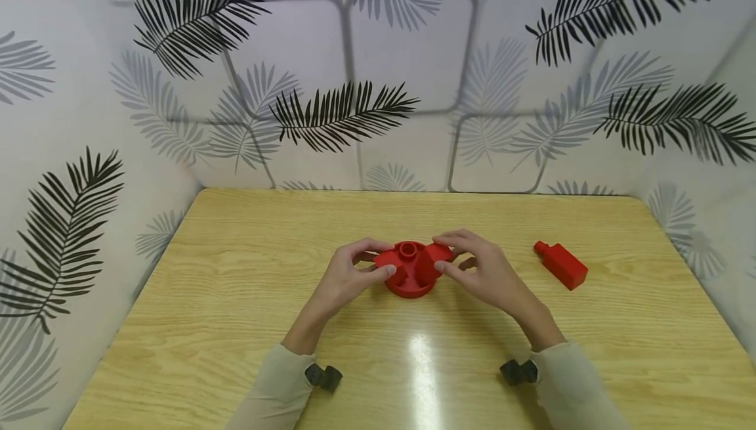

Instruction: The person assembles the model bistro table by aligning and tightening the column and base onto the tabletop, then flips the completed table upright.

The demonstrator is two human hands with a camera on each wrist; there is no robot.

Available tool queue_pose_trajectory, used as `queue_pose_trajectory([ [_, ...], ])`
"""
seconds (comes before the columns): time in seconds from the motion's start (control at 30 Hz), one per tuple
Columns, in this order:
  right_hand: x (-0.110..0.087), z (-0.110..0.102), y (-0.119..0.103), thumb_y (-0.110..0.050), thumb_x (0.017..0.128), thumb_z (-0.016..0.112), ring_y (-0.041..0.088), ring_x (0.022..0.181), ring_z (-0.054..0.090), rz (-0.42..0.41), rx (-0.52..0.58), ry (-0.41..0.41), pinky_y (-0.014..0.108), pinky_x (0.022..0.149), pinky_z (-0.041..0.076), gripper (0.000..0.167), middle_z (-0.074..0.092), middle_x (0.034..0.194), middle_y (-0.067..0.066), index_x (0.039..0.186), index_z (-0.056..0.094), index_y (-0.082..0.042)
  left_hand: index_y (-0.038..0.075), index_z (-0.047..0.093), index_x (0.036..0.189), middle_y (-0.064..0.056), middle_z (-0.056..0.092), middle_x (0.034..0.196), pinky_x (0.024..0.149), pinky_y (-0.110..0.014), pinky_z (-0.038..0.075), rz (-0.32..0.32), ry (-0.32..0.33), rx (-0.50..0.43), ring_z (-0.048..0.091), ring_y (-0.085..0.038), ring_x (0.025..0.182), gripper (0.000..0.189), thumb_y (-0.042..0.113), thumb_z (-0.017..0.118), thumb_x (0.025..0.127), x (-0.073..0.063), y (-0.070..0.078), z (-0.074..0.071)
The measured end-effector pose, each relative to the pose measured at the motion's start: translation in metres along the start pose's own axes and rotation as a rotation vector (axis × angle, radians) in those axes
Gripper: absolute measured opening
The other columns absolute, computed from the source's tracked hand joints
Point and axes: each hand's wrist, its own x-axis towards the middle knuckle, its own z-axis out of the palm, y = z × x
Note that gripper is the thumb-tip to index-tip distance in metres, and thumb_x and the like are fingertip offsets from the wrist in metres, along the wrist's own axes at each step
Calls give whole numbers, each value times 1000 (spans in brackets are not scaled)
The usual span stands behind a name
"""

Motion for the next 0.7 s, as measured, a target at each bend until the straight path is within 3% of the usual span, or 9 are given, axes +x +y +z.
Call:
queue_pose_trajectory([
  [0.23,-7,-4,4,-11,92,78,22,106,68,-31,37,18,35,81,63,37,71,120,6,128,71,-5,2,70,125,-6,68,121,96,-37,57,-3,15,3,60,-25,108,36,9,78,91,0,1,2],
  [0.47,-9,-4,4,-19,91,80,17,100,67,-35,56,-1,35,81,63,41,69,116,-1,130,69,-11,3,71,124,-5,69,121,97,-38,56,-10,26,12,60,-24,109,34,11,78,91,-1,3,2],
  [0.7,-8,-4,3,-18,92,79,16,94,63,-17,16,-31,33,81,62,43,61,99,-1,133,70,-11,6,71,124,-4,69,121,98,-38,56,-20,18,8,60,-24,110,34,12,78,91,-1,3,1],
])
